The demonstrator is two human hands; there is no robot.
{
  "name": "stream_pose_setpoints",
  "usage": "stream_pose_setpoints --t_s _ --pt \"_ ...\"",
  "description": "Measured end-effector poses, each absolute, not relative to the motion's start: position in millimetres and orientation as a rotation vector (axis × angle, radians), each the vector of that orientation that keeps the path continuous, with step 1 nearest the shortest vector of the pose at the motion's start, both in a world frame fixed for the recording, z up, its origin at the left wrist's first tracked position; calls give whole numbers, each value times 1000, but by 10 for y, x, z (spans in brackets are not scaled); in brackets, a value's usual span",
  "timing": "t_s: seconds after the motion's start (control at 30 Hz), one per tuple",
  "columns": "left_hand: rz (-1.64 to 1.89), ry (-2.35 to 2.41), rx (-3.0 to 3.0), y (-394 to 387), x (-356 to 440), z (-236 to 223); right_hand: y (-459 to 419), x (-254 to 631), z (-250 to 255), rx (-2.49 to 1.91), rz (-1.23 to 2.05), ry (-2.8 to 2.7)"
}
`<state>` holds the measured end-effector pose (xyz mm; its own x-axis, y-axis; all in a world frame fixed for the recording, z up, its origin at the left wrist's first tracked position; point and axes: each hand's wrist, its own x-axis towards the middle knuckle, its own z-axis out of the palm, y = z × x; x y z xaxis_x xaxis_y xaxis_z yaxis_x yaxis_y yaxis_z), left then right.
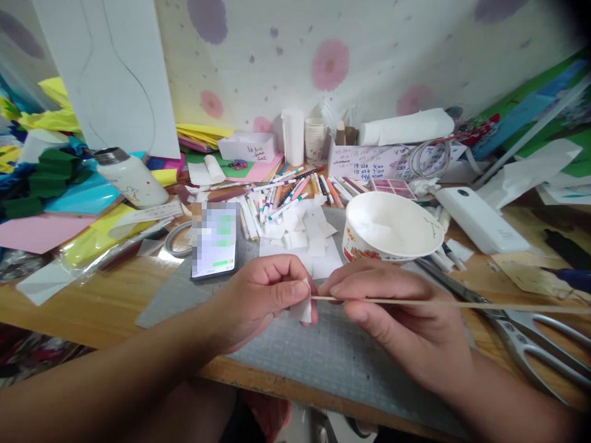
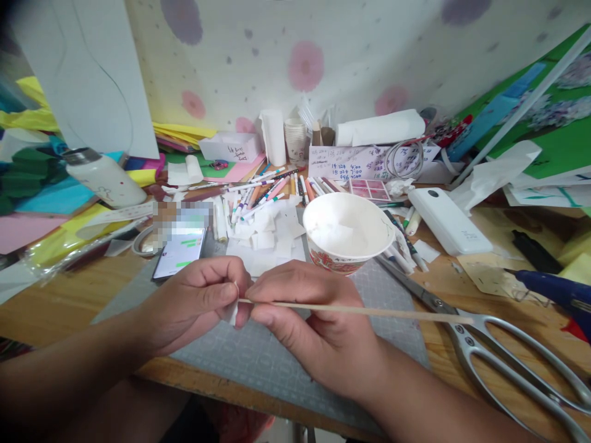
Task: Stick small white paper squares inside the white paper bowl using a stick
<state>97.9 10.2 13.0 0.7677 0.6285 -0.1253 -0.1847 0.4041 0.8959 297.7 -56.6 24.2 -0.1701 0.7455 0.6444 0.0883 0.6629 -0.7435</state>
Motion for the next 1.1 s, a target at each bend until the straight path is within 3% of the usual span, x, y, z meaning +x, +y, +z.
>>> stream_pose_setpoints --t_s 1.1 --pt "526 512 1051 89 974 128 -552 2994 225 -671 570 -1721"
